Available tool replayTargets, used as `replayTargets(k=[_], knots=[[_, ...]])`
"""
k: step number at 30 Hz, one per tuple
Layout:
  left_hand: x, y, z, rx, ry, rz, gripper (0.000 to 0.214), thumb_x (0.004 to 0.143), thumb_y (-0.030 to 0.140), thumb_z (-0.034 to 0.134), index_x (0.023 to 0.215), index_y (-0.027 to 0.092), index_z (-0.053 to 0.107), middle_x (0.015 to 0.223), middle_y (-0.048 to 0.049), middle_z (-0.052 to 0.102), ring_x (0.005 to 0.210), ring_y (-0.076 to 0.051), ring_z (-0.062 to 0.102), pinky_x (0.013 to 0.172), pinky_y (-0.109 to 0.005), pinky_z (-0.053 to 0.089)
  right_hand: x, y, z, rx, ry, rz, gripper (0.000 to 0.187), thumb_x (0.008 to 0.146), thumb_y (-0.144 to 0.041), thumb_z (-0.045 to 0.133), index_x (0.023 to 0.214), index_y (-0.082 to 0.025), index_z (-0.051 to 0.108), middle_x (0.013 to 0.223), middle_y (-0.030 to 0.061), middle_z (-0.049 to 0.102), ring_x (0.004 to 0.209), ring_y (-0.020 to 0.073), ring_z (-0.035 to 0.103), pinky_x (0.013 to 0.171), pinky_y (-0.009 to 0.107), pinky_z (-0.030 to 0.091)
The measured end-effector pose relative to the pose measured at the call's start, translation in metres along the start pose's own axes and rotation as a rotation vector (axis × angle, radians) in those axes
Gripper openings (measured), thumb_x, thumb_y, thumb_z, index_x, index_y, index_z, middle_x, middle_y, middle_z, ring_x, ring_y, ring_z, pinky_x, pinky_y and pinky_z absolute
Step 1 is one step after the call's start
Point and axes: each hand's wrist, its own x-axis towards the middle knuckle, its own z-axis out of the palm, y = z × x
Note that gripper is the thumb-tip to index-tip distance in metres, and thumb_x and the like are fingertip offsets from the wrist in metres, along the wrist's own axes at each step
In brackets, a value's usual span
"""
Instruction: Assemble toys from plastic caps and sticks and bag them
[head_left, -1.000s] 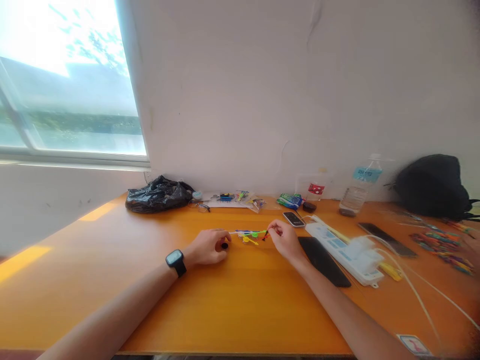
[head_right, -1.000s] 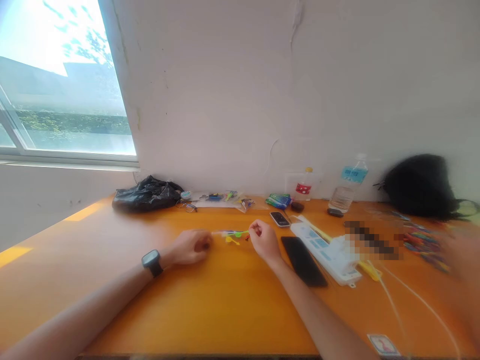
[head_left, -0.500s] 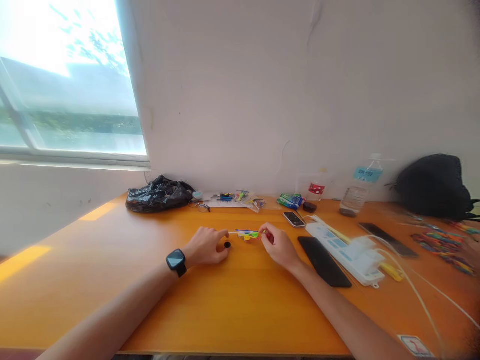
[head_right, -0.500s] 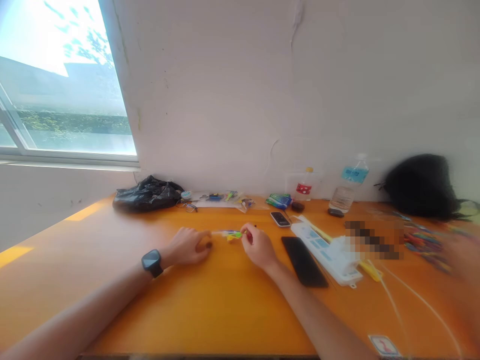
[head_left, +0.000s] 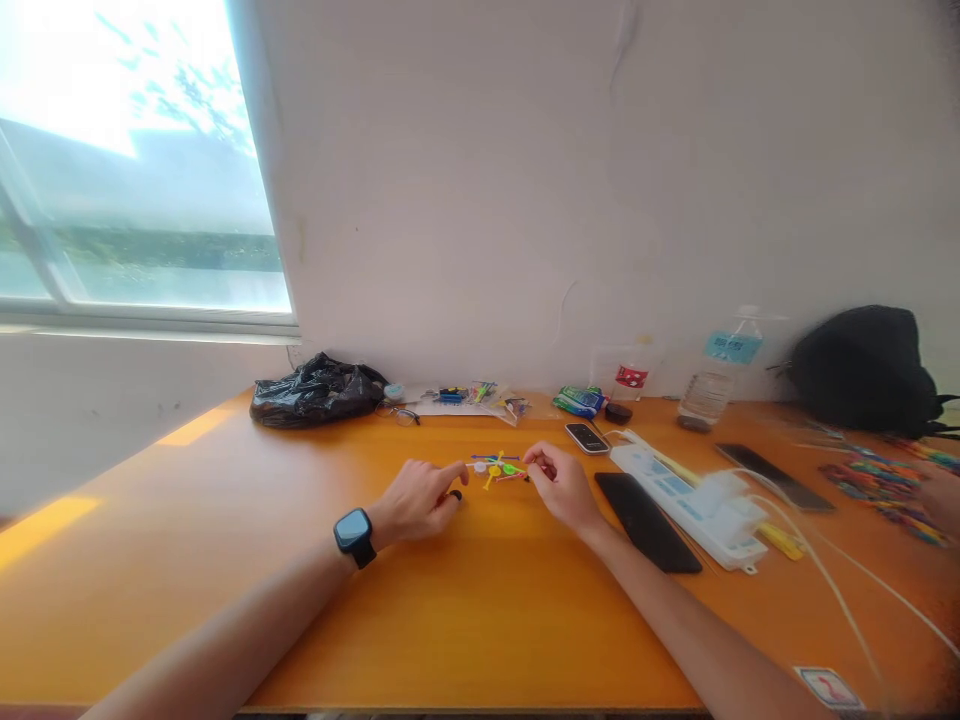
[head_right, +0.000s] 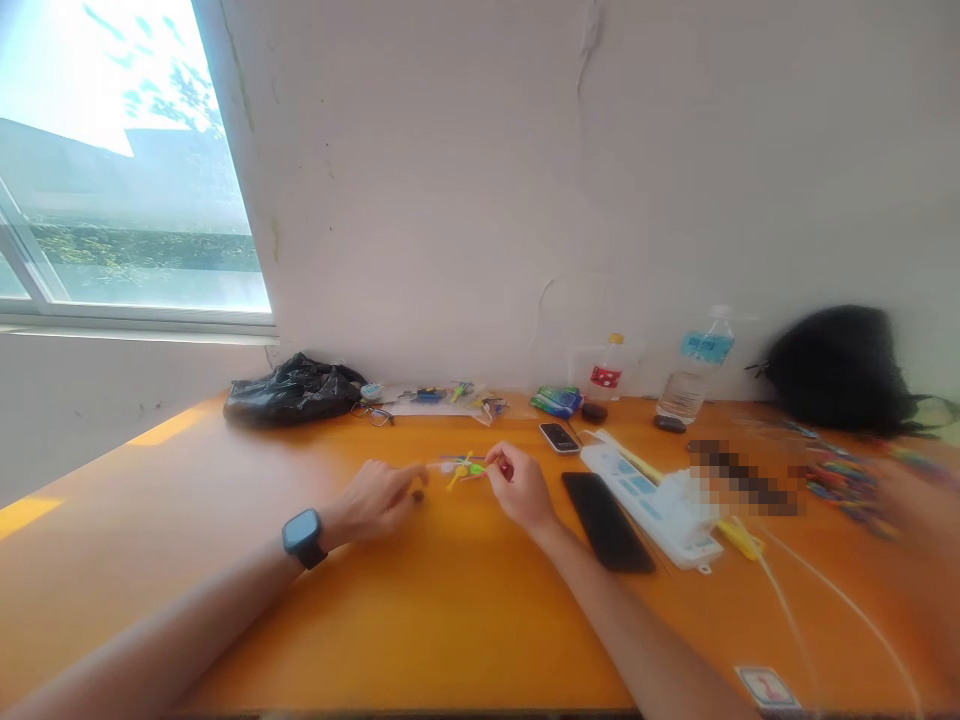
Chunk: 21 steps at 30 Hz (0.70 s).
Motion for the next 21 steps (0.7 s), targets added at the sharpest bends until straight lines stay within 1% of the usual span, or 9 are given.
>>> replayTargets(k=[2, 4, 6, 7, 11, 15, 18, 21], knots=[[-0.001, 0.007, 0.001, -0.085, 0.023, 0.073, 0.027, 0.092, 0.023, 0.049, 0.117, 0.026, 0.06, 0.072, 0.002, 0.068, 0.062, -0.019, 0.062, 0.06, -0.029, 0.035, 0.001, -0.001, -0.001, 0.031, 0.015, 0.007, 0.009, 0.083, -0.026, 0.055, 0.083, -0.02, 0.062, 0.065, -0.0031, 0.05, 0.058, 0.0152, 0.047, 0.056, 0.028, 0.034], [-0.002, 0.012, 0.005, -0.161, 0.037, 0.156, 0.028, 0.095, 0.022, 0.048, 0.121, 0.025, 0.057, 0.089, -0.0005, 0.072, 0.072, -0.018, 0.066, 0.066, -0.028, 0.041, 0.001, -0.003, -0.001, 0.065, 0.025, 0.015, 0.009, 0.083, -0.026, 0.055, 0.083, -0.02, 0.061, 0.066, -0.0022, 0.052, 0.059, 0.0155, 0.048, 0.056, 0.028, 0.035], [-0.002, 0.015, 0.013, -0.201, 0.038, 0.215, 0.027, 0.097, 0.026, 0.05, 0.123, 0.025, 0.057, 0.1, -0.0026, 0.073, 0.082, -0.019, 0.069, 0.072, -0.028, 0.044, 0.001, -0.003, -0.001, 0.09, 0.025, 0.024, 0.01, 0.084, -0.027, 0.055, 0.085, -0.019, 0.061, 0.07, -0.0007, 0.055, 0.061, 0.0161, 0.05, 0.057, 0.028, 0.036], [-0.002, 0.016, 0.017, -0.21, 0.032, 0.23, 0.027, 0.097, 0.029, 0.053, 0.123, 0.025, 0.057, 0.102, -0.0032, 0.073, 0.085, -0.019, 0.069, 0.074, -0.028, 0.045, 0.001, -0.003, -0.001, 0.099, 0.02, 0.025, 0.01, 0.085, -0.028, 0.055, 0.086, -0.019, 0.061, 0.072, 0.0002, 0.057, 0.063, 0.0165, 0.052, 0.058, 0.028, 0.037], [0.0, 0.015, 0.032, -0.243, -0.001, 0.222, 0.026, 0.095, 0.036, 0.062, 0.119, 0.026, 0.06, 0.1, -0.0029, 0.074, 0.087, -0.021, 0.07, 0.075, -0.028, 0.047, 0.001, -0.002, 0.003, 0.139, -0.044, 0.012, 0.017, 0.093, -0.034, 0.052, 0.094, -0.02, 0.062, 0.079, 0.0015, 0.06, 0.069, 0.018, 0.055, 0.063, 0.029, 0.041], [0.002, 0.008, 0.031, -0.288, 0.003, 0.166, 0.021, 0.092, 0.041, 0.067, 0.105, 0.026, 0.063, 0.099, -0.0011, 0.074, 0.085, -0.018, 0.069, 0.072, -0.027, 0.046, -0.001, -0.001, 0.006, 0.197, -0.127, 0.026, 0.022, 0.097, -0.038, 0.048, 0.101, -0.021, 0.062, 0.079, 0.0002, 0.056, 0.067, 0.0164, 0.052, 0.062, 0.028, 0.04], [0.002, 0.004, 0.024, -0.229, 0.011, 0.112, 0.033, 0.087, 0.055, 0.07, 0.091, 0.023, 0.064, 0.093, -0.0015, 0.073, 0.078, -0.018, 0.067, 0.066, -0.027, 0.041, -0.003, -0.005, 0.007, 0.262, -0.217, 0.065, 0.02, 0.096, -0.037, 0.05, 0.101, -0.021, 0.061, 0.077, -0.0009, 0.054, 0.062, 0.0145, 0.048, 0.059, 0.027, 0.038], [0.002, 0.001, 0.017, -0.14, 0.002, 0.035, 0.05, 0.083, 0.07, 0.068, 0.077, 0.021, 0.061, 0.076, -0.0013, 0.07, 0.064, -0.016, 0.061, 0.058, -0.028, 0.032, -0.008, -0.01, 0.009, 0.314, -0.363, 0.098, 0.015, 0.094, -0.033, 0.051, 0.096, -0.02, 0.059, 0.075, -0.0015, 0.054, 0.062, 0.0139, 0.048, 0.059, 0.027, 0.037]])
